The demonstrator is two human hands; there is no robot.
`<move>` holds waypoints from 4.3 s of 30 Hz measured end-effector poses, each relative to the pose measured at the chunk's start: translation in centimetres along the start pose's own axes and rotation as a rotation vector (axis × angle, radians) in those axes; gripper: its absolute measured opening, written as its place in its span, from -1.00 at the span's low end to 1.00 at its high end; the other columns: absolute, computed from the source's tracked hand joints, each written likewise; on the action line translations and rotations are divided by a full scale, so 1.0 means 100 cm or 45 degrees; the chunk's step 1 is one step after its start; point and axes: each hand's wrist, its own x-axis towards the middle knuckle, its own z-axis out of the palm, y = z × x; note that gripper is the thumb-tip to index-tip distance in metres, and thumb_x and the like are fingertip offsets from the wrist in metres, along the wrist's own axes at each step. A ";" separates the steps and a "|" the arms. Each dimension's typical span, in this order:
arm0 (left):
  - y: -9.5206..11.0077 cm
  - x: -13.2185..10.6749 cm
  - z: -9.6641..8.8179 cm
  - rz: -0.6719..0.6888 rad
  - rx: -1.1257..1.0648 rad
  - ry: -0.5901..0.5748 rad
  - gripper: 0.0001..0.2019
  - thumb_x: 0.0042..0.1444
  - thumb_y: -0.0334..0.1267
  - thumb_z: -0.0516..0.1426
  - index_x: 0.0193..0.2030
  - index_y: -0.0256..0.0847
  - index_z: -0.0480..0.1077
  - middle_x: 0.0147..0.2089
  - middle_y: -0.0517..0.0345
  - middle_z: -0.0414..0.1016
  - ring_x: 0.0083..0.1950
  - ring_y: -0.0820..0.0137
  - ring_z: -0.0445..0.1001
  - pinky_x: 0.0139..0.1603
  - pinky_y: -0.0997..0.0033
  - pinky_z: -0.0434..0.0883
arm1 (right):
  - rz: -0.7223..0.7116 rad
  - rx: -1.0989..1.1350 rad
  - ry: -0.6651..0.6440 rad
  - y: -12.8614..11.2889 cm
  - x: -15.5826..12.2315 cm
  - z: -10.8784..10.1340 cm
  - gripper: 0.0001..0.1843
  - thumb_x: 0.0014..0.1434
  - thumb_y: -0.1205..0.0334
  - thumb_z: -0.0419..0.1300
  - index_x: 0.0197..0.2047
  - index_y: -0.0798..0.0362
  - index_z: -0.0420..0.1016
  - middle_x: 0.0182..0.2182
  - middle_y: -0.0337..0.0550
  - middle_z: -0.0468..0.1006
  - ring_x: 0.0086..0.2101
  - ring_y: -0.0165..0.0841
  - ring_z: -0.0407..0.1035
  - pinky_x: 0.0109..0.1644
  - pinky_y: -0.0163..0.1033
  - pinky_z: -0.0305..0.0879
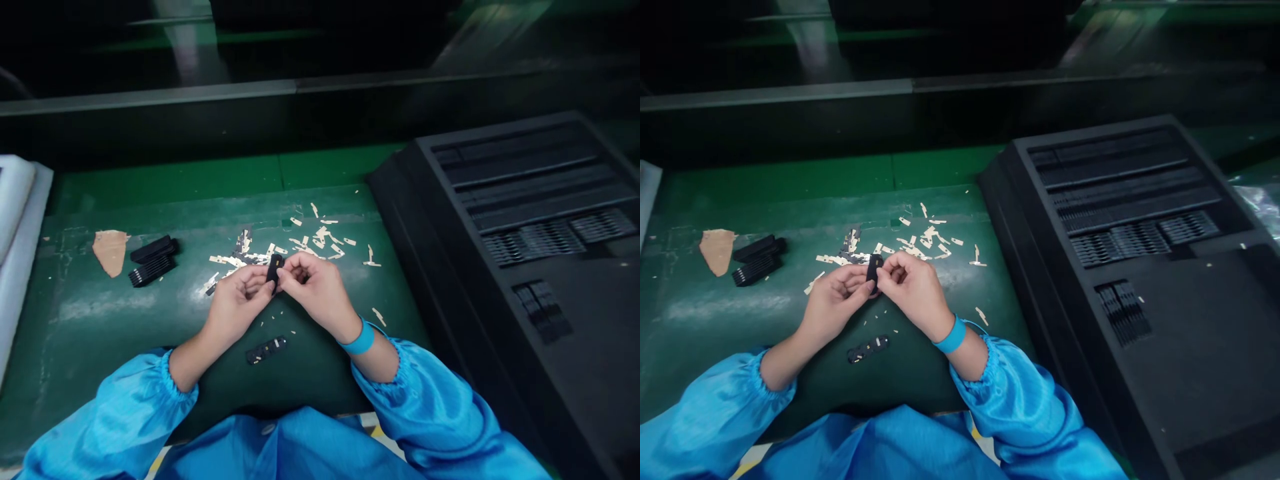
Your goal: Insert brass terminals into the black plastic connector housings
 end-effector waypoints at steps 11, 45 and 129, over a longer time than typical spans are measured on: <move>0.003 -0.004 0.005 0.035 -0.061 -0.008 -0.74 0.22 -0.09 0.28 -0.06 -0.14 0.40 -0.11 0.18 0.54 -0.19 0.44 0.60 -0.06 0.39 0.61 | -0.030 -0.071 0.028 -0.008 0.000 -0.003 -0.80 0.15 0.17 0.38 -0.21 -0.02 0.46 -0.40 -0.31 0.52 -0.50 -0.46 0.35 -0.38 -0.29 0.31; 0.010 -0.008 -0.002 0.059 0.050 0.015 -0.73 0.28 -0.07 0.22 0.02 -0.14 0.48 -0.25 0.17 0.70 -0.26 0.35 0.70 -0.19 0.41 0.67 | -1.046 -0.828 0.115 -0.008 -0.014 -0.008 -0.77 0.37 0.42 0.16 -0.06 -0.01 0.62 -0.06 -0.06 0.72 -0.16 -0.23 0.64 -0.21 -0.12 0.46; 0.009 -0.003 0.001 -0.016 -0.229 0.226 -0.70 0.03 -0.14 0.43 -0.20 -0.24 0.51 -0.31 0.13 0.69 -0.26 0.34 0.70 -0.17 0.41 0.66 | -0.762 -0.403 0.231 -0.002 -0.012 0.001 -0.71 0.35 0.43 0.18 -0.02 -0.05 0.66 -0.15 -0.08 0.68 -0.16 -0.26 0.58 -0.05 -0.08 0.57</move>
